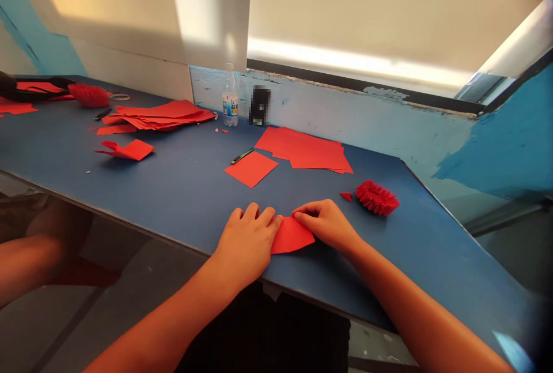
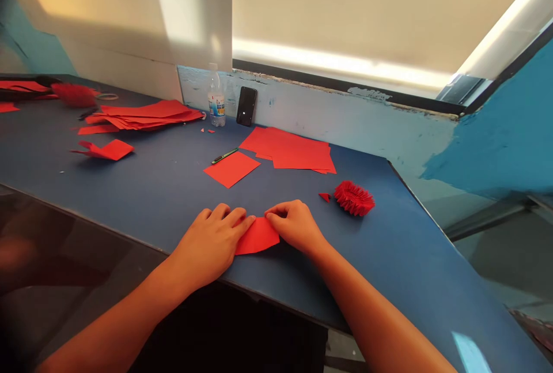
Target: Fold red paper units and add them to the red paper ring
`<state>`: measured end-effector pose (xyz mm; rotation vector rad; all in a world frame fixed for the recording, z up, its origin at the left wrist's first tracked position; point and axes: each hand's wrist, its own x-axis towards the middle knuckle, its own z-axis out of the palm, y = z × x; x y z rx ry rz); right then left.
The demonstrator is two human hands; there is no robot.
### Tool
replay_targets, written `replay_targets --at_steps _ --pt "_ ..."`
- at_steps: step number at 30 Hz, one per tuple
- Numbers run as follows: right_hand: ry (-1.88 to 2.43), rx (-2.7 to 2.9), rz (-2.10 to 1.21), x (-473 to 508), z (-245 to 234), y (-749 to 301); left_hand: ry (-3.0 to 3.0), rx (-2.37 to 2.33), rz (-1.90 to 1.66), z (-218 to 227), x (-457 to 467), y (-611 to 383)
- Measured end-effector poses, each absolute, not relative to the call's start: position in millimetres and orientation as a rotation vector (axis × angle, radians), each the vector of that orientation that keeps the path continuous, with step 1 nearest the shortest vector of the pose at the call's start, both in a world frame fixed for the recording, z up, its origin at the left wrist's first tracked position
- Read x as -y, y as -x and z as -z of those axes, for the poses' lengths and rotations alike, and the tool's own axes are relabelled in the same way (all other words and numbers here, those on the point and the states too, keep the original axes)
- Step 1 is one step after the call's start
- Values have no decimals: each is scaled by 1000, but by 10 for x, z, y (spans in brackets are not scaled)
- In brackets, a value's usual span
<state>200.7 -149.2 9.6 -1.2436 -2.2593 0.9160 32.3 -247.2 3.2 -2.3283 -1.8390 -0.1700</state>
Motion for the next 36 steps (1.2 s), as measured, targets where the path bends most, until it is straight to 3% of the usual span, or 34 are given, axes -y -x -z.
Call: replay_targets --at_steps 4,36 --pt "1284 2235 -1038 1438 -96 -2045 2341 1838 145 -48 2462 -324" --pt "1238 2305 -780 1559 -94 -2033 2332 1832 154 -59 2470 -319"
